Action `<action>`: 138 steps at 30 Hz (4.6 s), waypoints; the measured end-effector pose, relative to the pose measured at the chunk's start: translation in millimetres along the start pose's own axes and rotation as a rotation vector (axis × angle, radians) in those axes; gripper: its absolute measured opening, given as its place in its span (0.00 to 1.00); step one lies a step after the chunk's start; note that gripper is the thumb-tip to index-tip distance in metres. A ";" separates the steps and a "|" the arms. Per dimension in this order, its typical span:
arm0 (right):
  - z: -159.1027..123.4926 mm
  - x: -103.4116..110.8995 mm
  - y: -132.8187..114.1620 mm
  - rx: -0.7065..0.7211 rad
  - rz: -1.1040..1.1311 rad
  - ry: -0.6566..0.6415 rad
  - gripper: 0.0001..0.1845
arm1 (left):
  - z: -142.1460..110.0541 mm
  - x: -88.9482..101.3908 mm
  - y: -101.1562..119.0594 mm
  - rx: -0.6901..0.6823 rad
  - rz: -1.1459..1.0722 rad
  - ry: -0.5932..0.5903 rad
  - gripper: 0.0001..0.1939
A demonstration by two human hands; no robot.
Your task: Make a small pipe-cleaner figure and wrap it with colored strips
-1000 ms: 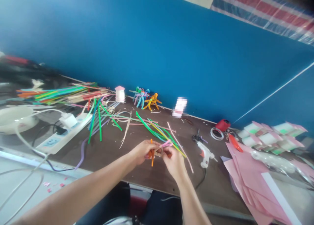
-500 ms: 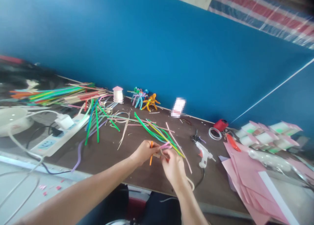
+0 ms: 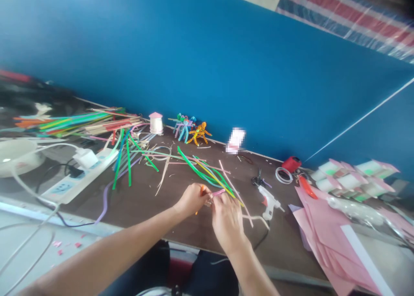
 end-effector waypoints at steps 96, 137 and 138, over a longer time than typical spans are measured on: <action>-16.4 -68.6 33.6 -0.389 1.564 0.346 0.14 | -26.8 -17.9 -29.3 0.210 -1.070 -0.239 0.09; -15.3 -44.8 31.8 -0.355 1.139 0.022 0.17 | -22.5 -1.1 -1.8 -0.023 -0.277 -0.243 0.13; -16.1 -45.4 31.5 -0.381 1.160 0.009 0.17 | -23.3 -2.7 -0.9 -0.036 -0.309 -0.221 0.13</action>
Point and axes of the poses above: each hand's wrist, its own z-axis towards the middle knuckle, its own x-axis out of the back of the hand, y = z × x, the point moved 2 cm from there along z, towards the middle knuckle, and after that the axes turned 10 degrees about z, right-handed, at the moved point
